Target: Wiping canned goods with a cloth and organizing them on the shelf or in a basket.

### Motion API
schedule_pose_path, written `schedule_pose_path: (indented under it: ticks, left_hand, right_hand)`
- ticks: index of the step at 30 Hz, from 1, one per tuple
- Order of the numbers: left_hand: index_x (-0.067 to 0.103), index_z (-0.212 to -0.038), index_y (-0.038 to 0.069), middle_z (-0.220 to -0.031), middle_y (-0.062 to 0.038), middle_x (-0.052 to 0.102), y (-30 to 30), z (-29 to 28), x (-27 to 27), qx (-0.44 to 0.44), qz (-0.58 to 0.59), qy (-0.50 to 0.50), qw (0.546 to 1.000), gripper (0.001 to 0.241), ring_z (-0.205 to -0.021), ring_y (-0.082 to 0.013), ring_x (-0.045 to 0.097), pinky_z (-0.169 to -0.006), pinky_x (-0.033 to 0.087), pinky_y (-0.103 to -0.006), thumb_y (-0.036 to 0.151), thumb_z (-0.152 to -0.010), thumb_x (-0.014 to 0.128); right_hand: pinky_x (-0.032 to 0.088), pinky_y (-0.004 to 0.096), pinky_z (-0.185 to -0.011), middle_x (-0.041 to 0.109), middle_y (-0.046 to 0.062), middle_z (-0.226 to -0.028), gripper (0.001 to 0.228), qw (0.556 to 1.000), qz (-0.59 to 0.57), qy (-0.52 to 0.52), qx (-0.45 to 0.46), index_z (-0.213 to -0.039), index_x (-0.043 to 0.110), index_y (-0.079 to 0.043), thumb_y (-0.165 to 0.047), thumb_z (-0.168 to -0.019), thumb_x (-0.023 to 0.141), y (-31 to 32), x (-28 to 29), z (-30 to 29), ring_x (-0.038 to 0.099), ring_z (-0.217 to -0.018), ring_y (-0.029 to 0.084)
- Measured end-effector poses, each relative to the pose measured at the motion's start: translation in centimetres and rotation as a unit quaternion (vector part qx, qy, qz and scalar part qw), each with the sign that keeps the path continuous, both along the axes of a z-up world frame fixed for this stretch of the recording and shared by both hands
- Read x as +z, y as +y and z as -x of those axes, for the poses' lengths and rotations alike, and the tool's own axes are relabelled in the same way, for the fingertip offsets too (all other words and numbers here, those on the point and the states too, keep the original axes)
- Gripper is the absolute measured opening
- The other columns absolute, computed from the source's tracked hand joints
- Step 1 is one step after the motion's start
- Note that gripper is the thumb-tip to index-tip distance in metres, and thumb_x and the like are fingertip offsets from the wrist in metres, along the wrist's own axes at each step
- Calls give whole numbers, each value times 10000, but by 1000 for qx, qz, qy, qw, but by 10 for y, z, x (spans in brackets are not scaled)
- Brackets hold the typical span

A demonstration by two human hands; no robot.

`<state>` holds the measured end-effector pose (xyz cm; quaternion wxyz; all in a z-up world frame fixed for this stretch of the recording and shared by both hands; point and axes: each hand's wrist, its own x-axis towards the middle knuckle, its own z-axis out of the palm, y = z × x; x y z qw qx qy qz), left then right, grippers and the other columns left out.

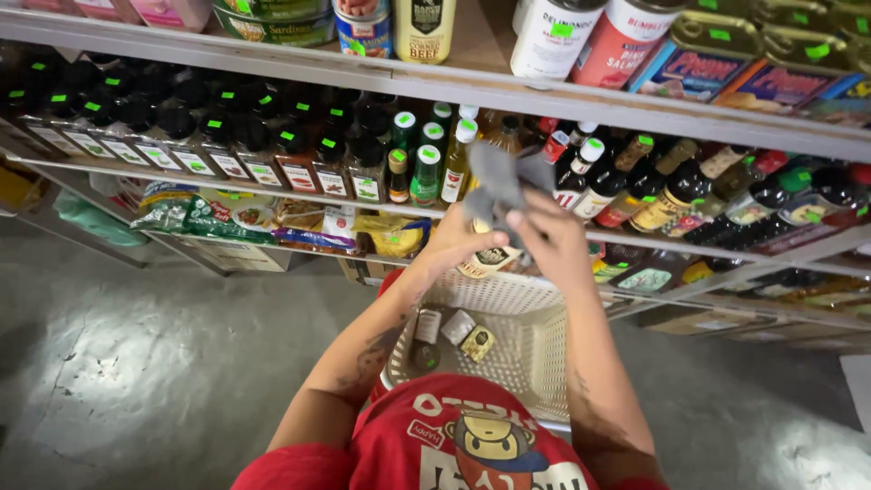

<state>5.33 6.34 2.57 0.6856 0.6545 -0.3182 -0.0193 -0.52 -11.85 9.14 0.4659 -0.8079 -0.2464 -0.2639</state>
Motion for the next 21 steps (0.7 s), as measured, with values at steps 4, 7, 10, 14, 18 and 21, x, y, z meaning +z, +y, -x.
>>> schedule_pose_path:
  ticks: [4,7,10,14,18,21]
  left_hand:
    - [768,-1090,84,-950,-51,768,8,21,62,-9,6,34,999,543,-867,-114,671,-767,560,-290,364,-655,932]
    - [658,-1337,93,-1196,-104,723,0,2,12,0,97,46,994,838,-1067,-125,594,-956,523,-329,549,-688,925]
    - [331,-1506,-151,-1504,-420,384,-12,52,86,148,68,174,971,776,-1446,-495,348,-1225,282,-541,393,-994,539]
    - [235,-1538,-155,-1555,-408,290,-17,38,83,197,65,262,943,1061,-1485,-476,279,-1247,217,-542,680,-944,512]
    - [401,-1394,-47,-1270,-231,445,-26,29,59,194,141,236,942,872,-1113,-302,424,-904,343,-385,679,-917,483]
    - [517,-1288,-67,-1128,-193,574,-28,1,19,208,227,227,924,740,-978,-234,555,-846,428,-350,604,-975,522]
  right_hand:
    - [479,581,-1035,723,254,-1193,140,999,-54,1,0,-1001,769,10,-56,-1024,648,10,14,-3,668,-1172,432]
    - [461,487,-1086,714,179,-1218,289,953,-198,136,-186,-1218,735,-68,-306,-1069,664,-3,-34,-4,643,-1201,298]
    - [345,496,-1188,572,204,-1425,434,890,-384,178,-171,-1444,546,-41,-301,-1099,498,81,-8,37,482,-1384,330]
    - [222,641,-1201,307,404,-1549,522,978,-92,61,-177,-1587,379,-87,-313,-1125,465,71,-50,27,307,-1430,568]
    - [342,524,-1105,518,249,-1349,323,964,-145,51,-215,-1382,501,-44,-199,-1109,424,61,-95,15,496,-1279,397]
    - [521,414,-935,664,179,-1246,248,975,-72,-42,-205,-1237,704,-103,-38,-1036,574,54,-98,26,679,-1039,309]
